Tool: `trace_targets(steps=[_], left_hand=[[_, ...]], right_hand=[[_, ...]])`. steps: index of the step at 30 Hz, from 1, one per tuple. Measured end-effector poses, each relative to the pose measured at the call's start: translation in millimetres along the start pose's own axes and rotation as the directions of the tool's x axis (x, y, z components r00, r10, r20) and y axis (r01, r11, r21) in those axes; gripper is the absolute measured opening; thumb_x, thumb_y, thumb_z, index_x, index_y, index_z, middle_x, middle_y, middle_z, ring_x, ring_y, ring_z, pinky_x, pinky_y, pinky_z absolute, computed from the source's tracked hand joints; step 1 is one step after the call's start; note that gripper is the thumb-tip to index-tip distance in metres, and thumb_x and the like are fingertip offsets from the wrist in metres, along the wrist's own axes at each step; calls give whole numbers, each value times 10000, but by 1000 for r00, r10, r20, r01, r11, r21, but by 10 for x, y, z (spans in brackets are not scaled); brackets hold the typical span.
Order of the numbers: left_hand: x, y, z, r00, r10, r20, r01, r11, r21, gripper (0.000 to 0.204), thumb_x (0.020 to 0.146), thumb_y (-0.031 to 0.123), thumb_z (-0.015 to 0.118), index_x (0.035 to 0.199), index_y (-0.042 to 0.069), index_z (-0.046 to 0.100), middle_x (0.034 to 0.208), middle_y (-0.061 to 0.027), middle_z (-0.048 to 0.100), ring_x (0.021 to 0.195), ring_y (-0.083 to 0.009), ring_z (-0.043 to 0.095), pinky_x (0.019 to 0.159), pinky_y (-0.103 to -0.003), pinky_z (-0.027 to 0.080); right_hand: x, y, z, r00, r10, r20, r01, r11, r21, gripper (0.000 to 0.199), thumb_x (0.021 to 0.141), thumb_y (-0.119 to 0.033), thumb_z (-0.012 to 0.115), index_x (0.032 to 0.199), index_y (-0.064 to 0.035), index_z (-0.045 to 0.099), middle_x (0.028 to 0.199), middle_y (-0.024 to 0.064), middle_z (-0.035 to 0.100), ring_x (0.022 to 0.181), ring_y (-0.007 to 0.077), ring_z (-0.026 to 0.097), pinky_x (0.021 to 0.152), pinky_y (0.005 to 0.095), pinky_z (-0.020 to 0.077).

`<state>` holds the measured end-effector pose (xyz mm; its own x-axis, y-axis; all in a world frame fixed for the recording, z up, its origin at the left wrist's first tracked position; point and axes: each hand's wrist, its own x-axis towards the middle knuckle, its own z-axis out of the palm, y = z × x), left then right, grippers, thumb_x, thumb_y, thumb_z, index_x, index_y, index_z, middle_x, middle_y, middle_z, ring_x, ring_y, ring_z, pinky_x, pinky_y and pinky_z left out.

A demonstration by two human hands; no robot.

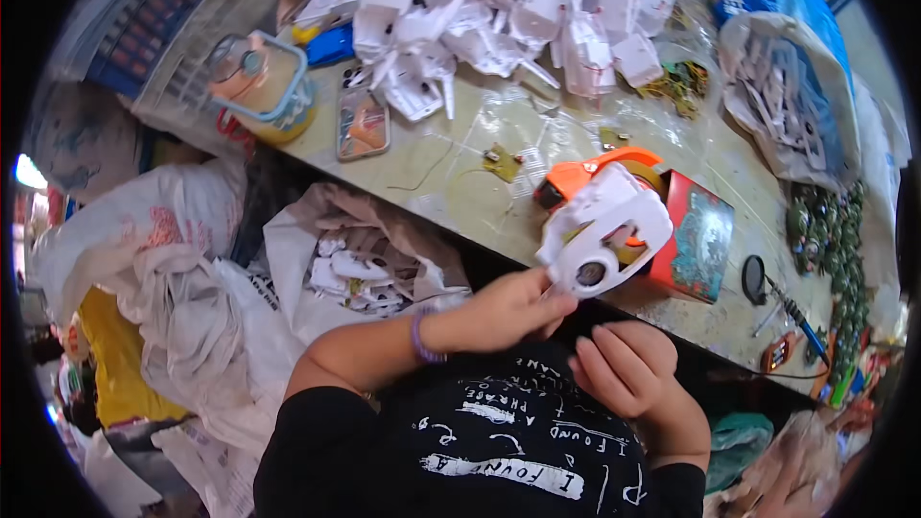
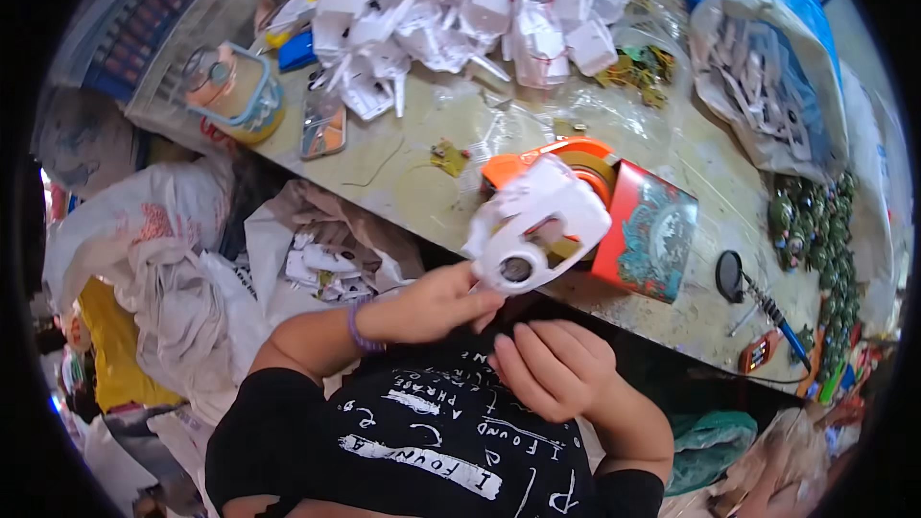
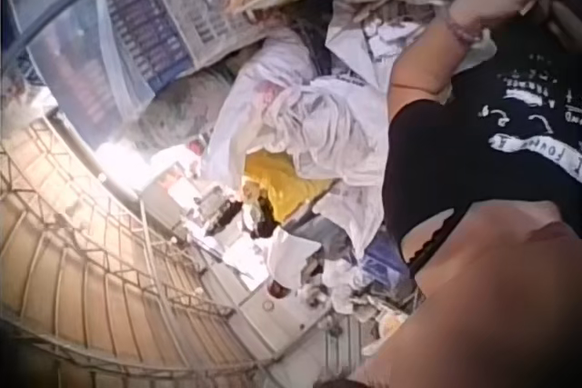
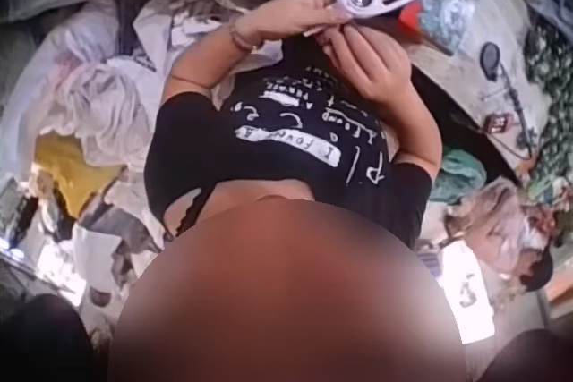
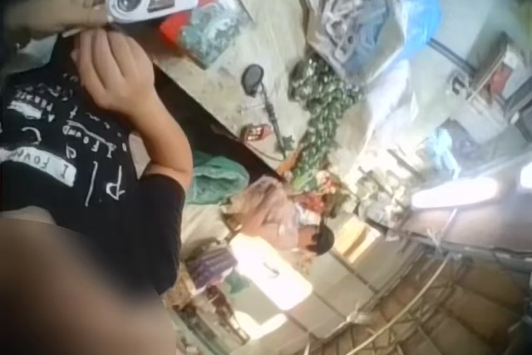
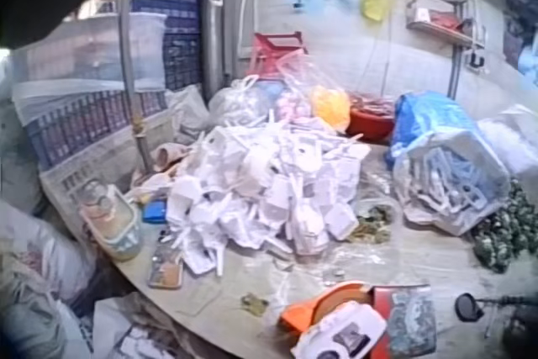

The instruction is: Soldering electronic components and assembling plastic toy housings at a workbench.

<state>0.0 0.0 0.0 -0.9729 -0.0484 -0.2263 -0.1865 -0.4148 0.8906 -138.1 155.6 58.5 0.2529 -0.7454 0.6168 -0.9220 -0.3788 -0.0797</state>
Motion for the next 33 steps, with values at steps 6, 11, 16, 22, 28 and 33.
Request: trace_targets(steps=[6, 11, 16, 22, 28, 33], left_hand=[[-1011, -784, -302, 492, 566, -662, -229, 818, 528, 270, 1010, 230, 406, 890, 19, 525, 756, -79, 576, 680, -154, 543, 645, -305, 464], [-1894, -693, -1021, 406, -103, -908, 238, 971, -4, 302, 994, 306, 470, 811, 68, 502, 633, 5, 488, 552, -93, 470, 493, -248, 385], [-2153, -579, -1603, 686, -492, -536, 616, 785, 67, 342, 966, 351, 526, 769, 72, 522, 593, 7, 494, 456, -86, 428, 416, -245, 342], [-1772, -417, -1894, 636, -428, -642, 759, 499, 419, 520, 867, 516, 606, 942, 2, 645, 722, -94, 655, 591, -179, 596, 547, -318, 486], [-2450, -1154, -3000, 85, 768, -635, 928, 171, 331, 671, 797, 604, 638, 1036, -23, 657, 866, -154, 681, 805, -271, 655, 753, -427, 504], [-2613, -1033, -3421, -92, 81, -992, 561, 828, 16, 557, 848, 438, 679, 1100, -54, 614, 958, -138, 673, 868, -259, 657, 798, -369, 512]], right_hand=[[-281, -127, 215, 978, 193, -80, -182, 974, 134, 166, 726, -76, 714, 877, -27, 669, 808, 86, 640, 689, 230, 633, 573, 317, 529], [-380, -188, 884, 833, 380, 402, -550, 646, 530, 179, 810, -112, 701, 970, -43, 657, 867, 104, 648, 747, 251, 638, 665, 325, 522], [0, -309, 1699, 592, 480, 648, -740, 643, 199, 585, 887, -521, 550, 1100, 22, 598, 992, 234, 642, 916, 406, 624, 785, 470, 511], [331, -175, 2111, 287, 385, 877, -827, 562, 24, 590, 919, -519, 484, 926, 45, 658, 862, 270, 654, 836, 407, 649, 771, 450, 508], [252, -320, 2178, 489, 355, 797, -863, 331, 382, 500, 943, -425, 479, 800, 18, 660, 728, 243, 630, 705, 393, 638, 671, 442, 497], [283, -429, 2289, 634, 383, 672, -772, 366, 519, 502, 952, -386, 473, 693, 19, 618, 680, 254, 592, 662, 443, 592, 600, 469, 477]])
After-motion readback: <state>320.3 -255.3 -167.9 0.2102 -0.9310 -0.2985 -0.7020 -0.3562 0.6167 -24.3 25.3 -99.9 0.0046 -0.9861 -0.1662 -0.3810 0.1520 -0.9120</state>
